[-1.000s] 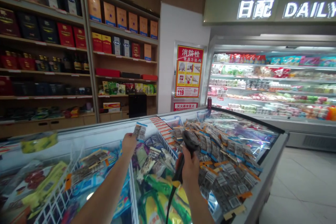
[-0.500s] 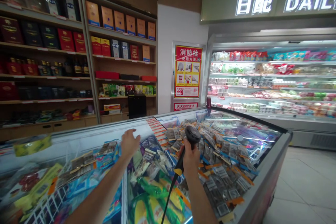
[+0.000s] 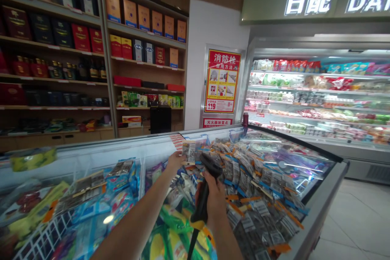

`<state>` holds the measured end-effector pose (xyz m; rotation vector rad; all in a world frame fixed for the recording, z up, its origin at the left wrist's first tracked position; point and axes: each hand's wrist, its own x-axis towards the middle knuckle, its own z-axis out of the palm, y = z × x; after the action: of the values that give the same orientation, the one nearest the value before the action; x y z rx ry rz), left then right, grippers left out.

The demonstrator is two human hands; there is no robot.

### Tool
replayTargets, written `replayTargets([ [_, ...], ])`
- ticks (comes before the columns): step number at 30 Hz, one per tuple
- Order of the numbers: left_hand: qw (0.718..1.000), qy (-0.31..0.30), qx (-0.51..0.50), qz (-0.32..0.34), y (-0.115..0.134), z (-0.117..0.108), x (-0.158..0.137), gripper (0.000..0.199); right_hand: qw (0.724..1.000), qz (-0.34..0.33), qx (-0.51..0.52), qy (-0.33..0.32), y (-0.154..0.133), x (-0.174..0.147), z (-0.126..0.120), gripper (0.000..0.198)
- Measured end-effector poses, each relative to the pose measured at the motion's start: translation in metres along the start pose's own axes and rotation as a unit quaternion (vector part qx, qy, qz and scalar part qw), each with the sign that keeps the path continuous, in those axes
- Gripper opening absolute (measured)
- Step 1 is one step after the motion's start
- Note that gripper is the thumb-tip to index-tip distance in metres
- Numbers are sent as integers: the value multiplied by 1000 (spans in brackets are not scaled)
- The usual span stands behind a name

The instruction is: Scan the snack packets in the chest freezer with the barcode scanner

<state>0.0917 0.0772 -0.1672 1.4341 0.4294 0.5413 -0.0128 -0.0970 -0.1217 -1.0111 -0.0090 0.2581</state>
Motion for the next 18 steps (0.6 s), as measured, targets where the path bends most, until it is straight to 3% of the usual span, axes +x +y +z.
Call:
replayTargets([
  [5, 987, 44, -146, -59, 6, -31, -3, 23, 996, 77, -10, -50, 7, -17, 11, 29],
  [18, 986, 88, -135, -37, 6, -35, 4, 27, 994, 90, -43, -36, 11, -21, 10, 36],
])
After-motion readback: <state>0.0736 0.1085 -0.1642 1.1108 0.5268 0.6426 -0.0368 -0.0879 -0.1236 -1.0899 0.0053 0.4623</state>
